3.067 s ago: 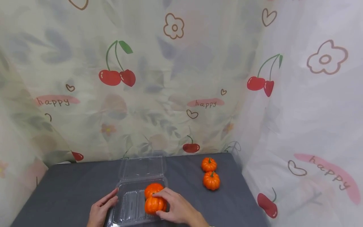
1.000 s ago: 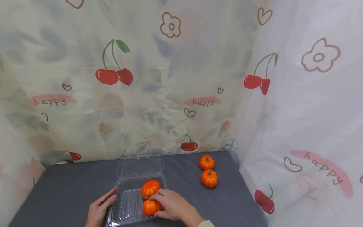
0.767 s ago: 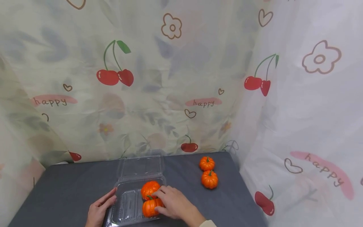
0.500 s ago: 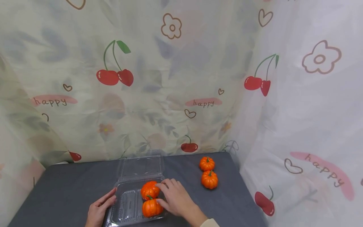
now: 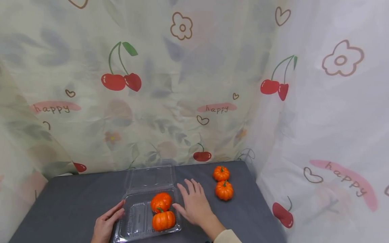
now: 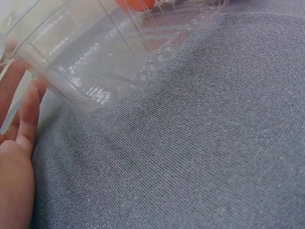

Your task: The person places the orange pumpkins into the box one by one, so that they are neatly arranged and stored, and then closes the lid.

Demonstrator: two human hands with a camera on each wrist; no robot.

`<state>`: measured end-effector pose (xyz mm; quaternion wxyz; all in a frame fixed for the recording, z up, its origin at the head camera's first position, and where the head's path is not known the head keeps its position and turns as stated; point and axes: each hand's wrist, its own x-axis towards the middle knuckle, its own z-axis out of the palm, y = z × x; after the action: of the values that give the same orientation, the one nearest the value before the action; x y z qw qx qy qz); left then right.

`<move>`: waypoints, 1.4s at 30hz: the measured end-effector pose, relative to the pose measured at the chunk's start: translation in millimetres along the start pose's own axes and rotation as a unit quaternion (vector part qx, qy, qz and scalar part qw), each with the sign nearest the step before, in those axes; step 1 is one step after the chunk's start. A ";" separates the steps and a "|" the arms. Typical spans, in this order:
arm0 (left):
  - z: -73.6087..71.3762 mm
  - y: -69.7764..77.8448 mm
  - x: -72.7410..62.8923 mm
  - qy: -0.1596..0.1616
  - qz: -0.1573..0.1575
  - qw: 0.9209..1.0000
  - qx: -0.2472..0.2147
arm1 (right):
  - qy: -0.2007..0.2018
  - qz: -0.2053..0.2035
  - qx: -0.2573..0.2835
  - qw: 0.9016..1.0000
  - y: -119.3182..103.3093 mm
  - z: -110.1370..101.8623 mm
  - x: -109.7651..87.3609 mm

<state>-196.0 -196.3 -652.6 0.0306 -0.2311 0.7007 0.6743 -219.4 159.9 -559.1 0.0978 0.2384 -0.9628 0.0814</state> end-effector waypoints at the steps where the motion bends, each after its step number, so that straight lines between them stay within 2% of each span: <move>1: 0.4 -0.3 -0.4 -0.001 0.002 1.000 -0.002 | -0.002 0.005 0.000 1.000 2.3 0.8 -0.1; 8: 1.6 -0.8 -2.3 -0.002 0.005 1.000 0.004 | -0.011 0.025 0.011 1.000 17.0 5.1 0.9; 15: 3.3 -0.6 -0.9 0.000 0.015 1.000 0.004 | -0.011 0.053 -0.018 0.998 29.8 4.1 1.7; 19: 2.9 -1.6 -1.5 -0.005 0.009 1.000 -0.002 | -0.010 0.071 -0.025 0.997 36.6 2.7 0.3; 23: 1.9 -1.8 -2.2 -0.007 0.001 1.000 -0.001 | -0.014 0.091 -0.020 0.996 44.6 2.2 -1.3; 29: 3.1 -1.7 -0.9 -0.003 0.013 1.000 -0.001 | -0.015 0.121 -0.023 0.992 60.4 1.3 -4.4; 35: 3.0 -2.8 -0.3 -0.005 0.011 1.000 -0.004 | -0.020 0.142 -0.026 0.989 77.7 -0.8 -8.3; 42: 1.1 -0.7 -0.6 -0.002 0.011 1.000 -0.004 | 0.015 0.149 -0.027 0.988 94.0 -5.1 -10.2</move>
<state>-195.5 -195.1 -653.1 0.0236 -0.2222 0.7001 0.6782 -254.5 247.5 -566.9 0.1050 0.0885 -0.9879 0.0723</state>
